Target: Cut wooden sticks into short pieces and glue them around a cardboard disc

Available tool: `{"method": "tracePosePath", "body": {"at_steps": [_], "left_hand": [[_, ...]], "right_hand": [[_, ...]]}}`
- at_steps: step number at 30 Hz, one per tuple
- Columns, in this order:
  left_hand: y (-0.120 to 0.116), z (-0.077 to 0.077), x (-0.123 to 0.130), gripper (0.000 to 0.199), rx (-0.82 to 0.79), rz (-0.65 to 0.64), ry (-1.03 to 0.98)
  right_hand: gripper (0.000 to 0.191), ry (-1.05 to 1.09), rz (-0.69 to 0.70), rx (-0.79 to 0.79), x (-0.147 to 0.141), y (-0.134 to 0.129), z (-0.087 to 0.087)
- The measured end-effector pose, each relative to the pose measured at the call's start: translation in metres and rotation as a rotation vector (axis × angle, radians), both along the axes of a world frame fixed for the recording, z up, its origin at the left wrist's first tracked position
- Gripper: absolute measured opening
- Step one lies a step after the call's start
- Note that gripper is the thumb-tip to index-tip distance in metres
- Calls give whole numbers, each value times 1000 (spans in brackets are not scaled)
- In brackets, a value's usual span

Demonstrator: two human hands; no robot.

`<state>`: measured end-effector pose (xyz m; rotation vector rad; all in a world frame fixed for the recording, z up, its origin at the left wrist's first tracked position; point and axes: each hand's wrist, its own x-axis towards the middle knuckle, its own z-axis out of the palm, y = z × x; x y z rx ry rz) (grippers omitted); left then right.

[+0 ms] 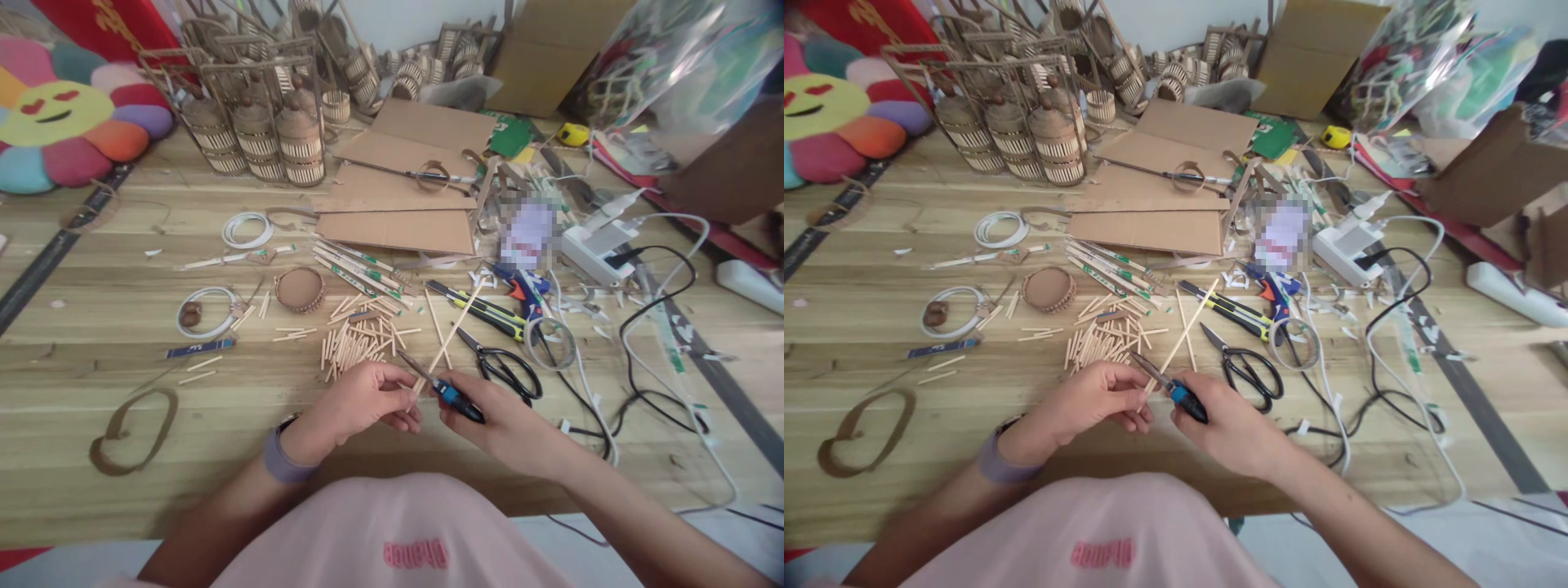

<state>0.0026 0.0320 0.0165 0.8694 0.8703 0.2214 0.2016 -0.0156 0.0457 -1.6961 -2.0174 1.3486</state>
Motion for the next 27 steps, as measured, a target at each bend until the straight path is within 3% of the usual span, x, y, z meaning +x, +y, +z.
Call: {"method": "tracePosePath", "body": {"at_steps": [9, 14, 16, 23, 27], "left_hand": [[-6, 0, 2, 15, 180, -71, 127], [-9, 3, -1, 24, 538, -133, 261], [-10, 3, -2, 26, 589, -130, 280], [-9, 4, 0, 25, 247, -102, 79], [-6, 6, -1, 27, 166, -84, 20]], "right_hand": [[12, 35, 7, 8, -3, -2, 1], [12, 54, -2, -16, -6, -2, 0], [11, 86, -9, -48, -7, -1, 1], [20, 399, -52, -353, -3, 3, 5], [17, 472, -106, -453, -1, 2, 3]]}}
